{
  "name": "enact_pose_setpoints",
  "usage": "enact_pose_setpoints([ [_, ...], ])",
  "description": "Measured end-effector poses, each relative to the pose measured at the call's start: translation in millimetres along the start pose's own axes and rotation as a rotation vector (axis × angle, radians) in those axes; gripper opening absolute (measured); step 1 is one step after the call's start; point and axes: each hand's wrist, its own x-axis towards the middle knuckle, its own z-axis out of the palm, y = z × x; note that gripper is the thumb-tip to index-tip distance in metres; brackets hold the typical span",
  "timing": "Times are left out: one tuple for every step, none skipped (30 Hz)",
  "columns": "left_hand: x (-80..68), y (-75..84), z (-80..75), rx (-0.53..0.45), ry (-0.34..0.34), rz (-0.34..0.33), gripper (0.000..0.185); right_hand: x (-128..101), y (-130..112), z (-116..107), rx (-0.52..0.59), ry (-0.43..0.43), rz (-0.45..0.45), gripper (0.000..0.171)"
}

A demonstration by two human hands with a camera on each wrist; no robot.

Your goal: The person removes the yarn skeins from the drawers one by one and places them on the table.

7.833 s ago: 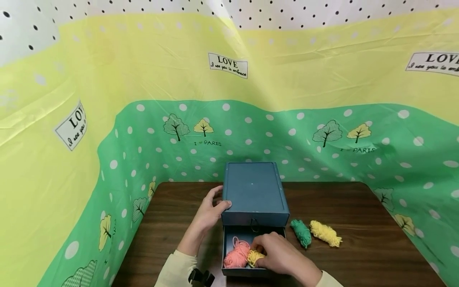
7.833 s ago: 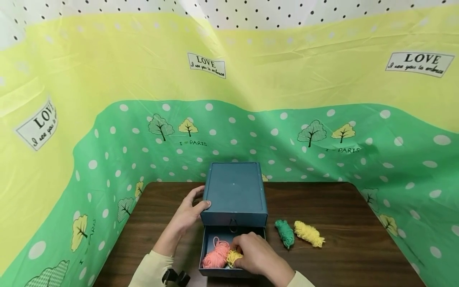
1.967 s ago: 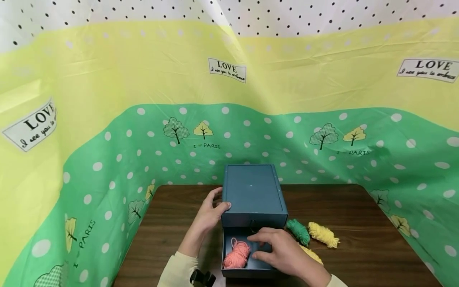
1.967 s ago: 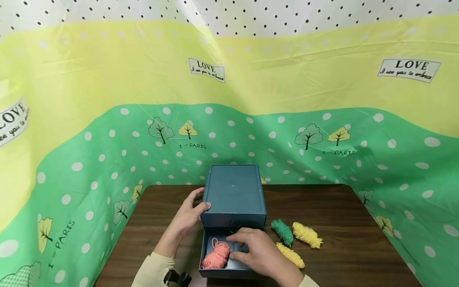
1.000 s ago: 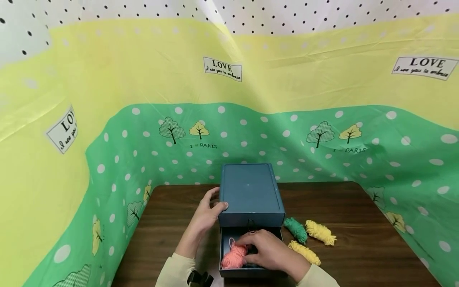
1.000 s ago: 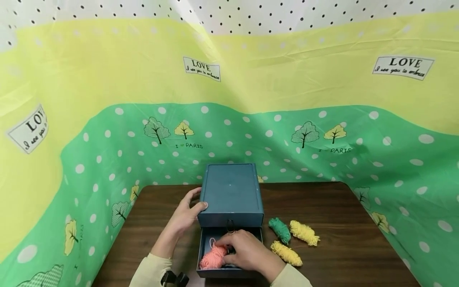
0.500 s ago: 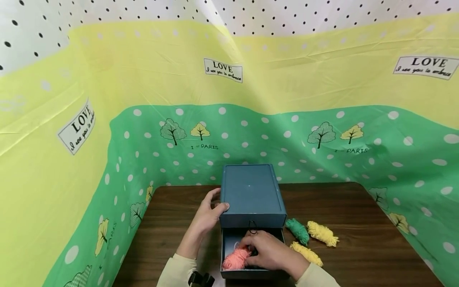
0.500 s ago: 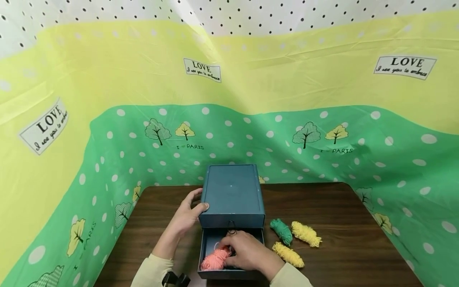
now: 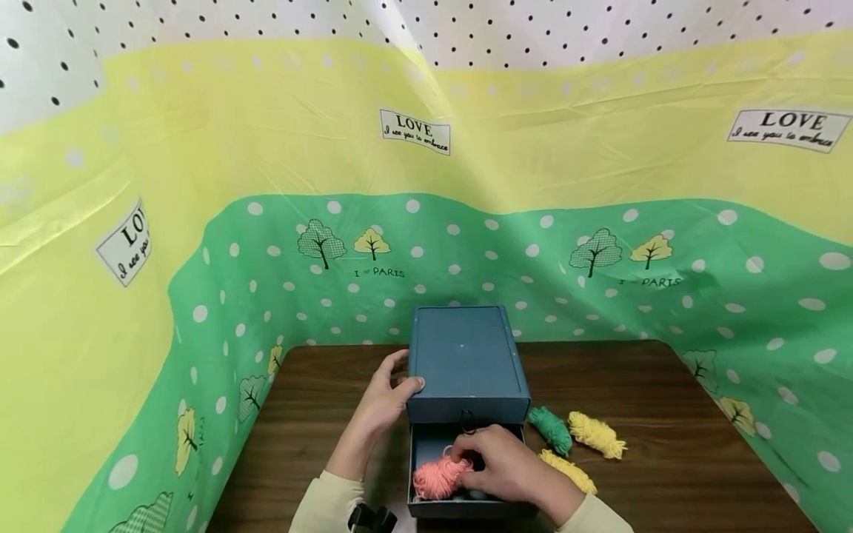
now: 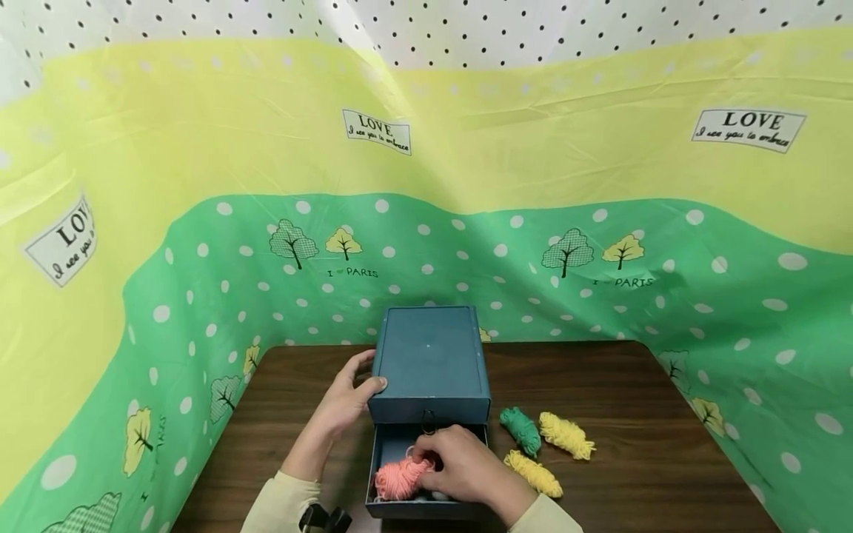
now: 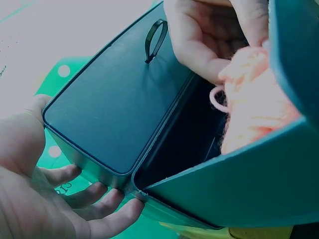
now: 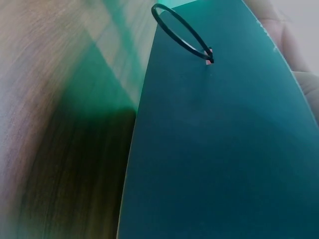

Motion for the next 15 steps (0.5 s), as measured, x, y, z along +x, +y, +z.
enact_pose_setpoints([
  [-0.1, -0.7, -0.2, 0.007, -0.002, 0.005, 0.067, -1, 0, 0, 0.007, 0.007, -0.002, 0.011],
  [-0.1, -1.4, -0.3, 0.011, -0.002, 0.003, 0.067, -3, -1, -1, 0.01, 0.015, -0.009, 0.011],
  [-0.1, -1.9, -0.4, 0.012, -0.002, 0.003, 0.067, -5, -1, -1, 0.015, 0.023, -0.015, 0.011],
  [-0.1, -2.5, -0.5, 0.015, -0.004, 0.004, 0.068, -6, -1, -2, 0.022, 0.03, -0.019, 0.012],
  [-0.1, -3.0, -0.6, 0.016, -0.004, 0.003, 0.068, -8, -1, -2, 0.031, 0.038, -0.022, 0.013],
  [0.0, -3.3, -0.6, 0.016, -0.004, 0.002, 0.068, -10, -2, -3, 0.039, 0.046, -0.027, 0.014],
  [0.1, -3.5, -0.7, 0.017, -0.005, 0.003, 0.068, -11, -2, -4, 0.048, 0.055, -0.03, 0.015],
  [0.2, -3.5, -0.5, 0.01, -0.004, -0.003, 0.067, -13, -3, -5, 0.056, 0.064, -0.033, 0.016],
  [0.3, -3.4, -0.5, 0.009, -0.004, -0.002, 0.067, -15, -4, -7, 0.065, 0.073, -0.032, 0.017],
  [0.4, -2.9, -0.3, 0.008, -0.003, -0.002, 0.067, -17, -5, -8, 0.071, 0.083, -0.033, 0.018],
  [0.4, -2.4, -0.1, 0.006, 0.0, -0.005, 0.067, -19, -5, -9, 0.074, 0.093, -0.036, 0.018],
  [0.4, -1.8, 0.1, 0.005, 0.0, -0.003, 0.067, -22, -6, -10, 0.073, 0.104, -0.04, 0.019],
  [0.2, -1.3, 0.2, 0.005, 0.0, -0.002, 0.067, -24, -6, -12, 0.07, 0.117, -0.048, 0.021],
  [-0.1, -0.9, 0.3, 0.005, 0.0, 0.0, 0.067, -26, -7, -13, 0.065, 0.129, -0.055, 0.021],
  [-0.4, -0.4, 0.3, 0.006, -0.001, 0.002, 0.067, -28, -7, -15, 0.058, 0.141, -0.061, 0.022],
])
